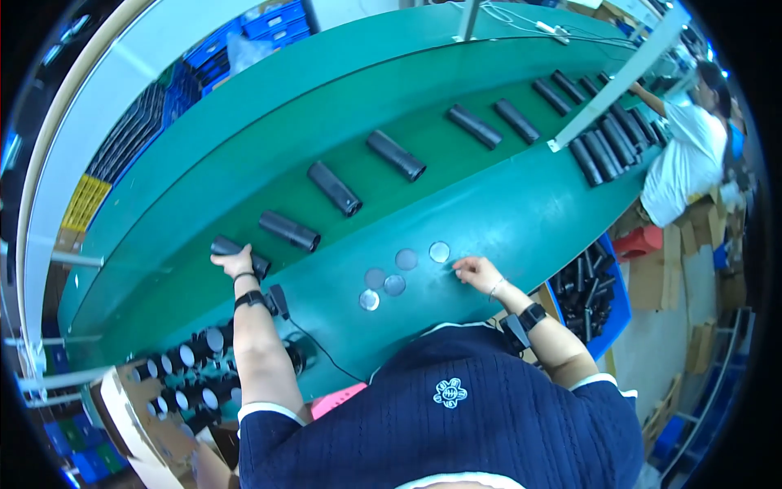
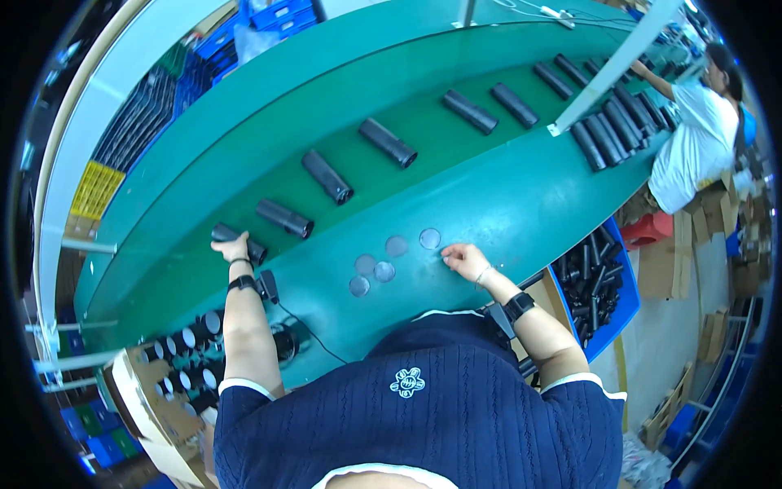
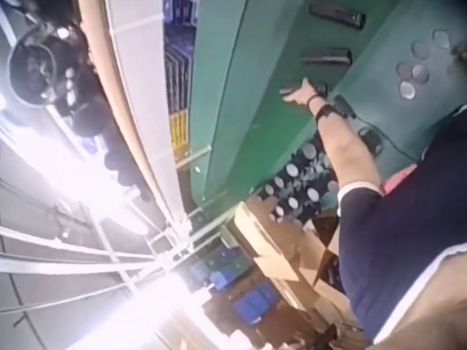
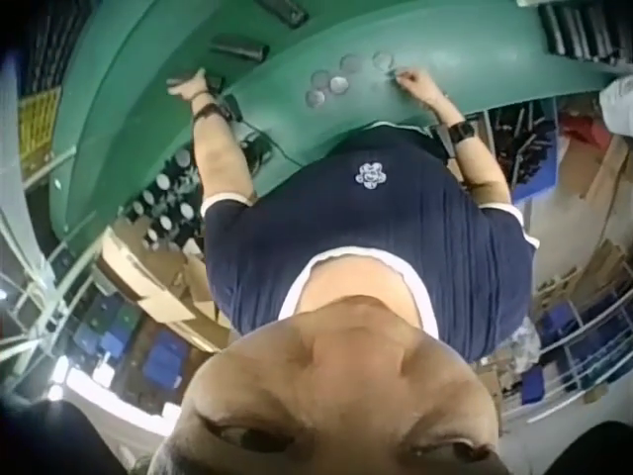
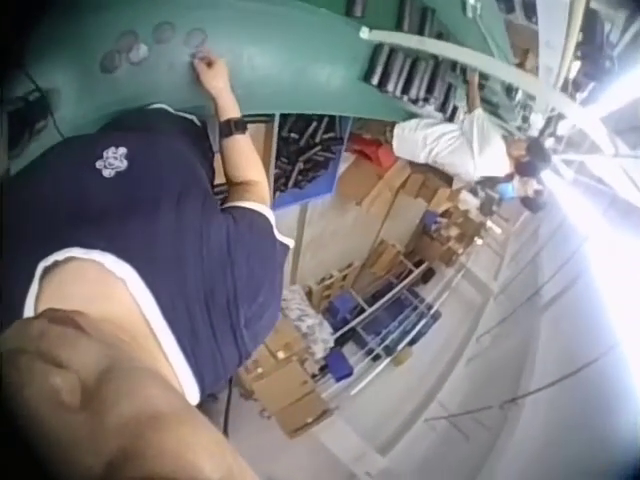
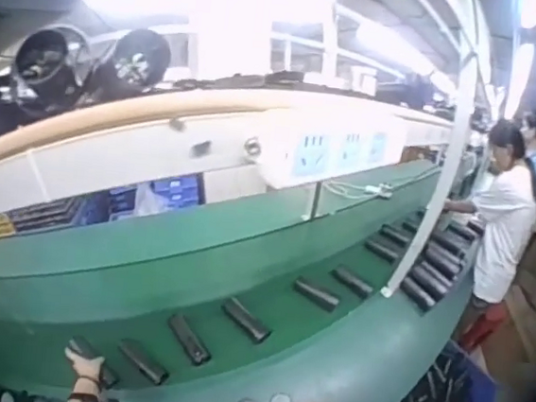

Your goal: The person picks up a black cylinder and a cap, fits the cap onto the cylinder, and places the assembled unit onto the conveyor belt, repeating this process several times. They then move to a cardboard box, remove packing paper, and transfer more black cylinders from the box onto the conveyor belt.

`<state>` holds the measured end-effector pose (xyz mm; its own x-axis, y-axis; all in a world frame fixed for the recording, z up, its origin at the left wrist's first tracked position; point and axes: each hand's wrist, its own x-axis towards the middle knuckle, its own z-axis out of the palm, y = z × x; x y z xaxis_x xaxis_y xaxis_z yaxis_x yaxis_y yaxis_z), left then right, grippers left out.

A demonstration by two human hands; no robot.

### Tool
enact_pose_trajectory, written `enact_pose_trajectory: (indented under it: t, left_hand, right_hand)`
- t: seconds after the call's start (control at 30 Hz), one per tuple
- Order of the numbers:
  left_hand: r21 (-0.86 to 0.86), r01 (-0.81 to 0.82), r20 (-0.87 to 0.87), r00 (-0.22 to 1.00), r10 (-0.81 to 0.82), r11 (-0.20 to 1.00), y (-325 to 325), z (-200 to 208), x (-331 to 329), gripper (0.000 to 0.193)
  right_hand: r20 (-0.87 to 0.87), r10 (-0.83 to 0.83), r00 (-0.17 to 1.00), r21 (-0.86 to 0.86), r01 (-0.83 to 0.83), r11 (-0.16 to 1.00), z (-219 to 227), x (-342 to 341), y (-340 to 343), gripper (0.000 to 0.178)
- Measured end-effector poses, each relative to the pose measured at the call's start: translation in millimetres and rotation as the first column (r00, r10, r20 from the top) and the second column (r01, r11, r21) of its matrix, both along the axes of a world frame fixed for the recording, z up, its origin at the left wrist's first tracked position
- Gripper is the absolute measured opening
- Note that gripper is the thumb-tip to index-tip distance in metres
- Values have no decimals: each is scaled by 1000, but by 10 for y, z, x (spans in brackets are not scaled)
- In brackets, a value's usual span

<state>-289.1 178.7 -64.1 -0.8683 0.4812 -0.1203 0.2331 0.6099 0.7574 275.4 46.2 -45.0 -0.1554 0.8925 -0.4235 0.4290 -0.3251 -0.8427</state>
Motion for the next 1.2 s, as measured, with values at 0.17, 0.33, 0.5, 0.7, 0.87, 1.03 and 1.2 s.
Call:
enact_pose_trajectory:
  t: [0.17, 0.33, 0.5, 0.7, 0.87, 1.03, 1.2]
  left_hand:
    - [-421, -14, -333, 932, -140, 907, 138, 221, 432, 84]
    - [-199, 536, -431, 704, -564, 821, -82, 490, 1473, 68]
    - [-65, 745, -343, 608, -716, 664, -45, 64, 1612, 58]
    - [-327, 732, -324, 508, -798, 598, 244, 72, 1324, 68]
    - [1, 878, -476, 421, -772, 478, -74, 205, 2139, 62]
    - [401, 911, 265, -14, -964, 97, -747, 582, 3654, 22]
    - [469, 881, 515, -331, -790, -63, -1647, 446, 4430, 24]
  right_hand:
    - [-18, 48, 999, -25, -49, 999, 21, -35, 55, 19]
    - [31, 103, 994, -40, -102, 994, 55, -150, 237, 21]
    - [69, 239, 969, 63, -243, 968, 194, -336, 225, 22]
    - [38, 22, 999, -6, -21, 1000, 336, 272, -208, 23]
    - [-193, -795, 576, -321, 728, 606, 256, 1174, -1726, 18]
    - [321, -910, 264, -349, 926, 145, -710, 1474, -4018, 10]
    - [458, -821, 341, -622, 783, -22, -1227, 1109, -5360, 14]
